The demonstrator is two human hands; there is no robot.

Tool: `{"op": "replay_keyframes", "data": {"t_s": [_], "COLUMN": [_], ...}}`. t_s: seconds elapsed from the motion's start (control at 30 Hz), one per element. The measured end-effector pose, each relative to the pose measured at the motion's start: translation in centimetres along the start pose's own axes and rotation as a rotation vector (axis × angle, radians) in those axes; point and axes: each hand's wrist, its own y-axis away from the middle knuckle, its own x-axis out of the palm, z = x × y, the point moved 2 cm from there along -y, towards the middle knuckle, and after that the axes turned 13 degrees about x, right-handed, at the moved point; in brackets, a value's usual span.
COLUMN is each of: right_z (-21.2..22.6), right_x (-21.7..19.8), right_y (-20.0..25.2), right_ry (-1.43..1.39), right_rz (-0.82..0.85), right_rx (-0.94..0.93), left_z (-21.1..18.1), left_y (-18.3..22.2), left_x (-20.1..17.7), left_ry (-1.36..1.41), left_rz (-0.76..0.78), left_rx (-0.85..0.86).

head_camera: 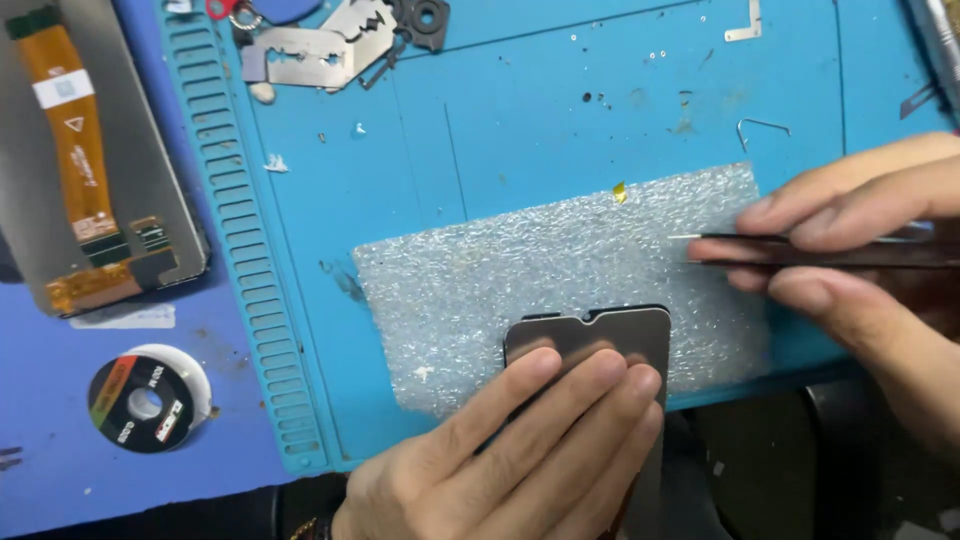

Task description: Cleaning a phone frame with tweezers and a brush to prepare for screen replacement

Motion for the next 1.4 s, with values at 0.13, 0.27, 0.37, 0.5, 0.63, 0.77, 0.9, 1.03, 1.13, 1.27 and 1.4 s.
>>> {"op": "replay_keyframes", "data": {"t_s": [0.13,0.27,0.37,0.5,0.63,0.77,0.9,1.03,1.13,1.27,1.4], "right_z": [-3.0,-5.8,-7.1,-6.9,-4.3,-5.5,-6.3,-7.3,-7.7,-8.4,-7.9], "right_x": [0.2,1.1,1.0,1.3,2.8,2.2,3.3,2.8,2.6,2.3,2.5], "right_y": [1.2,1.9,2.5,3.6,3.4,4.5,5.4,5.6,5.6,5.4,5.1], "right_ry": [0.064,0.079,0.06,0.028,0.093,0.145,0.142,0.134,0.179,0.19,0.186], "right_rz": [-0.032,-0.072,-0.051,-0.062,-0.138,-0.136,-0.186,-0.183,-0.154,-0.169,-0.161], "right_rx": [-0.013,0.001,-0.049,-0.131,0.051,-0.088,-0.113,-0.078,-0.139,-0.141,-0.128], "left_z": [-0.1,-0.2,-0.1,-0.1,-0.2,0.2,0.4,0.4,0.4,0.6,0.6], "left_y": [0.8,1.3,0.7,0.1,0.0,0.4,1.1,1.4,1.7,1.8,2.0], "left_x": [1.2,1.9,1.5,1.5,1.7,1.7,1.9,2.1,2.2,2.1,2.0], "left_ry": [0.056,0.061,0.111,0.053,0.106,0.056,0.05,0.062,0.02,-0.004,0.0], "left_rz": [0.102,0.086,0.108,0.137,0.118,0.14,0.122,0.07,0.038,-0.004,-0.023], "left_rx": [0.021,-0.032,-0.097,-0.144,-0.19,-0.158,-0.119,-0.154,-0.175,-0.185,-0.218]}}
